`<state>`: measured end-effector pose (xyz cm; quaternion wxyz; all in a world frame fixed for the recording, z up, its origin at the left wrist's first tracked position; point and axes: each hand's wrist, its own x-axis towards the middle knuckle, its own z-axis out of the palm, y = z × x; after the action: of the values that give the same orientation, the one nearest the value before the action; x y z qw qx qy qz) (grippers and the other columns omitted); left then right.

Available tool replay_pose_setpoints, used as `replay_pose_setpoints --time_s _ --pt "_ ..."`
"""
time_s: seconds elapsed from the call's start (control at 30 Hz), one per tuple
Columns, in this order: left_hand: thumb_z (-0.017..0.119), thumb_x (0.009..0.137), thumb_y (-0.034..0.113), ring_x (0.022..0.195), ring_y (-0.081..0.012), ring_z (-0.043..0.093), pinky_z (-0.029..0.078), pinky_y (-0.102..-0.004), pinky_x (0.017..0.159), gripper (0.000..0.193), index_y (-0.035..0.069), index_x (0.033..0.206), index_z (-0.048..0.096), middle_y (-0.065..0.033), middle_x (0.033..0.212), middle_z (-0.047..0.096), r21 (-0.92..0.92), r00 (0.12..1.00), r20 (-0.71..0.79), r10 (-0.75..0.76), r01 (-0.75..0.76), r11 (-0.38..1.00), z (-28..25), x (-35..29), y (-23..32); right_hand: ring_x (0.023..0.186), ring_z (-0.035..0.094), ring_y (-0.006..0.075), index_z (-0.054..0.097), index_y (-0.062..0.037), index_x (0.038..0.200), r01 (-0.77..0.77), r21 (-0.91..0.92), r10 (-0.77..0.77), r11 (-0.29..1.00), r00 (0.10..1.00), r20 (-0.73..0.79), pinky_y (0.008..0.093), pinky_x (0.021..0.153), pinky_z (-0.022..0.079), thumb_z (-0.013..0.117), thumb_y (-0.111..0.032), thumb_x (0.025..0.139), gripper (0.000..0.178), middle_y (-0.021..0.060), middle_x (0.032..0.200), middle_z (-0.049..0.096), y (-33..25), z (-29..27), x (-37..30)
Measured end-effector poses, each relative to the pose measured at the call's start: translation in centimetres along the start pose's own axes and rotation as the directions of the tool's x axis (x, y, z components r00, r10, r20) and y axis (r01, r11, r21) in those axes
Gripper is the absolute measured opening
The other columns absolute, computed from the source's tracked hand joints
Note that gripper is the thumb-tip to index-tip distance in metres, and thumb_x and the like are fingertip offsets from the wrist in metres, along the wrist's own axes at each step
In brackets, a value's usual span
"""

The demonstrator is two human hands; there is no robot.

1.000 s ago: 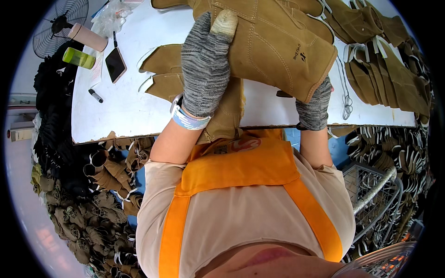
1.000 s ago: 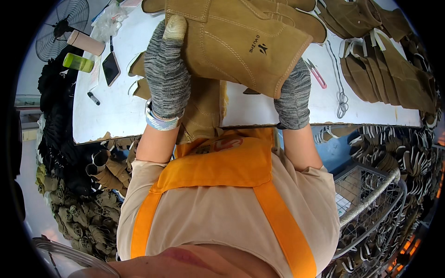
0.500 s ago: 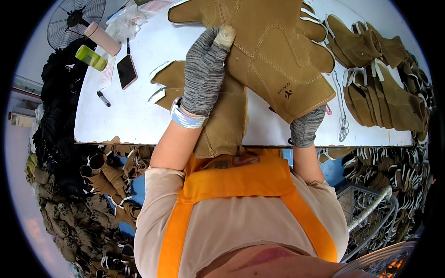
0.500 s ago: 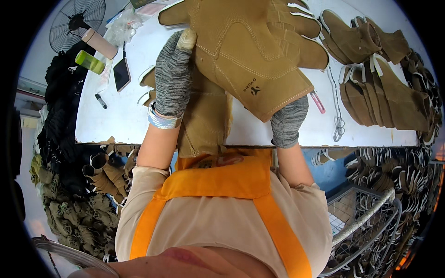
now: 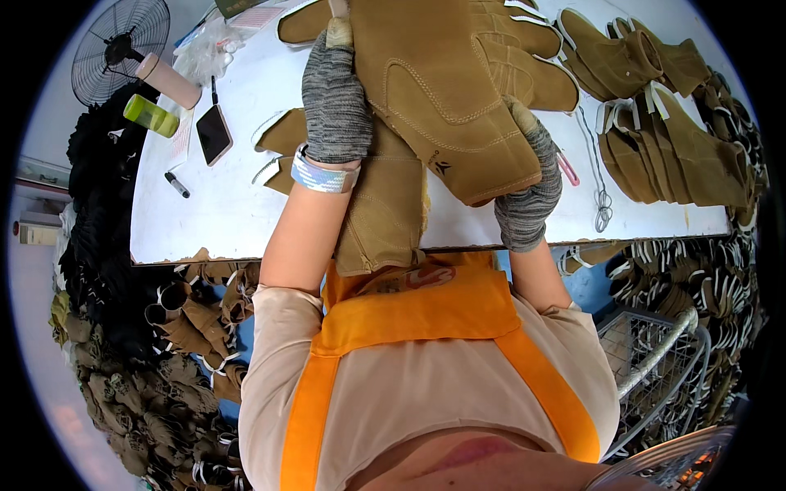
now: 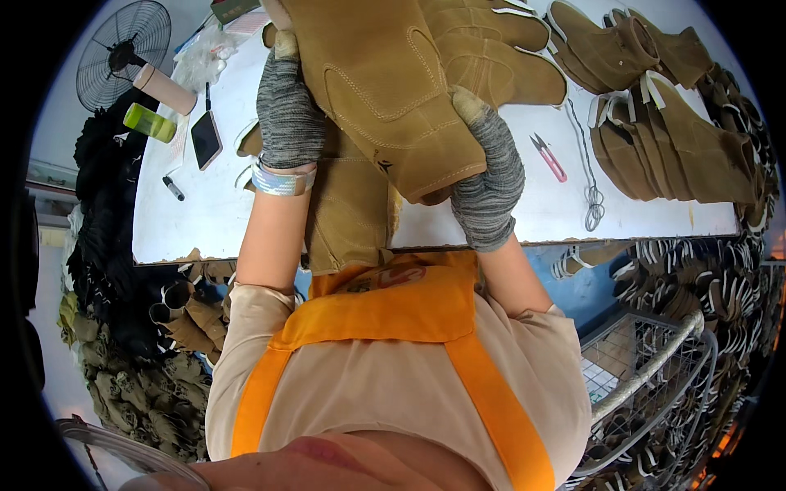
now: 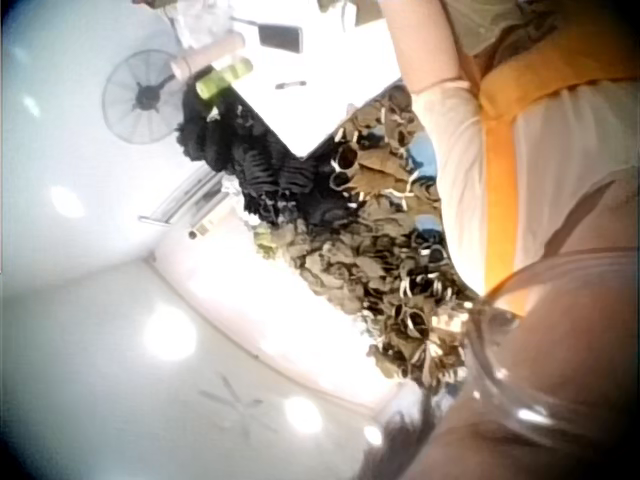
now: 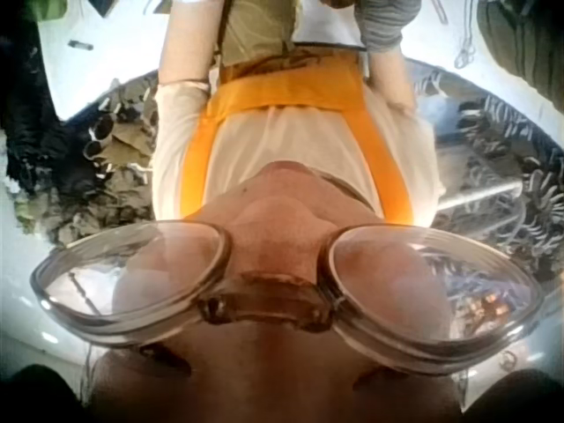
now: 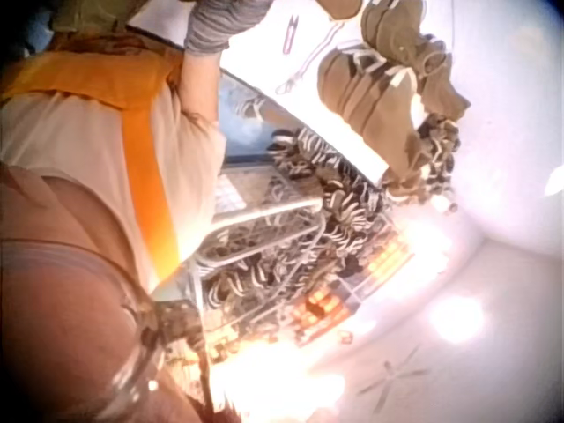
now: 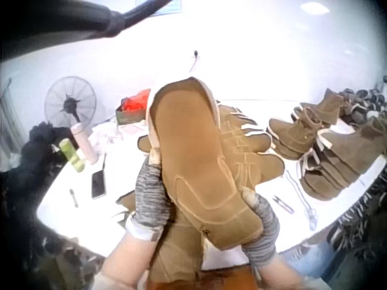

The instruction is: The person aligns and stacks tan shoe upper components on a table by hand and checks the assembly of a boot-like upper part.

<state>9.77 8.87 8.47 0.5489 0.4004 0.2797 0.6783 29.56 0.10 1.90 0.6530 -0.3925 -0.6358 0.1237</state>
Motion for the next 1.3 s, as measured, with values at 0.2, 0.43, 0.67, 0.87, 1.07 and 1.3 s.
replay_pose_setpoints --time_s 0.2,0.43,0.67,0.87,1.07,1.3 --pt "0.058 0.095 0.036 0.084 -0.0109 0.054 0.044 -0.0241 0.083 0.042 0.003 0.12 0.054 -0.0003 0.091 0.057 0.504 0.875 0.095 0.475 -0.454 0.735 -1.4 -0.9 -0.7 0.109 0.056 0.0253 0.06 -0.0017 0.124 0.277 -0.264 -0.315 0.924 0.942 -0.117 0.0358 0.099 0.044 0.059 -0.024 0.093 0.038 0.0131 0.121 0.06 1.0 -1.0 3.0" --pt "0.06 0.094 0.031 0.113 -0.0175 0.053 0.041 -0.0288 0.099 0.057 0.0 0.138 0.042 -0.0122 0.13 0.051 0.301 0.838 0.513 -0.183 0.025 0.953 2.8 -10.8 0.7 0.087 0.052 0.0192 0.071 -0.0126 0.111 0.264 -0.493 -0.376 0.829 0.915 -0.143 0.0293 0.081 0.044 0.068 -0.012 0.076 0.036 0.0021 0.088 0.054 -2.3 1.1 6.7" --pt "0.057 0.095 0.044 0.099 -0.0155 0.056 0.045 -0.0259 0.092 0.048 -0.001 0.111 0.06 -0.007 0.105 0.061 -0.259 0.88 0.396 -0.263 0.382 0.887 -0.2 -9.1 -0.5 0.083 0.055 0.0255 0.07 -0.0181 0.102 0.418 -0.321 -0.384 0.85 0.908 0.165 0.0395 0.077 0.046 0.077 -0.024 0.065 0.038 0.0034 0.087 0.056 -3.1 4.6 4.1" --pt "0.04 0.1 0.051 0.085 -0.0137 0.058 0.048 -0.0257 0.081 0.056 0.0 0.1 0.063 -0.0062 0.091 0.064 0.168 0.961 0.132 -0.244 0.22 0.961 0.2 -9.4 -0.9 0.082 0.059 0.0254 0.07 -0.013 0.096 0.465 -0.188 -0.385 0.865 0.855 0.346 0.0383 0.072 0.049 0.076 -0.02 0.068 0.029 0.0056 0.086 0.061 -4.0 3.8 4.4" --pt "0.041 0.101 0.047 0.084 -0.0133 0.059 0.049 -0.0243 0.076 0.051 0.0 0.105 0.06 -0.0063 0.092 0.063 0.262 0.976 0.213 -0.043 -0.014 0.965 -0.3 -9.4 -1.7 0.08 0.06 0.0225 0.071 -0.0161 0.105 0.409 -0.104 -0.334 0.907 0.846 0.415 0.0347 0.071 0.049 0.072 -0.02 0.077 0.028 0.0038 0.084 0.062 -4.9 2.5 4.8" --pt "0.036 0.1 0.052 0.096 -0.0181 0.059 0.048 -0.0273 0.088 0.062 -0.004 0.114 0.058 -0.0105 0.104 0.062 0.241 0.977 0.205 -0.068 0.017 0.97 -0.7 -9.4 -2.1 0.074 0.058 0.0195 0.071 -0.0184 0.103 0.507 -0.234 -0.411 0.83 0.838 0.359 0.032 0.067 0.046 0.071 -0.015 0.077 0.027 0.0007 0.078 0.061 -4.6 3.1 4.0"
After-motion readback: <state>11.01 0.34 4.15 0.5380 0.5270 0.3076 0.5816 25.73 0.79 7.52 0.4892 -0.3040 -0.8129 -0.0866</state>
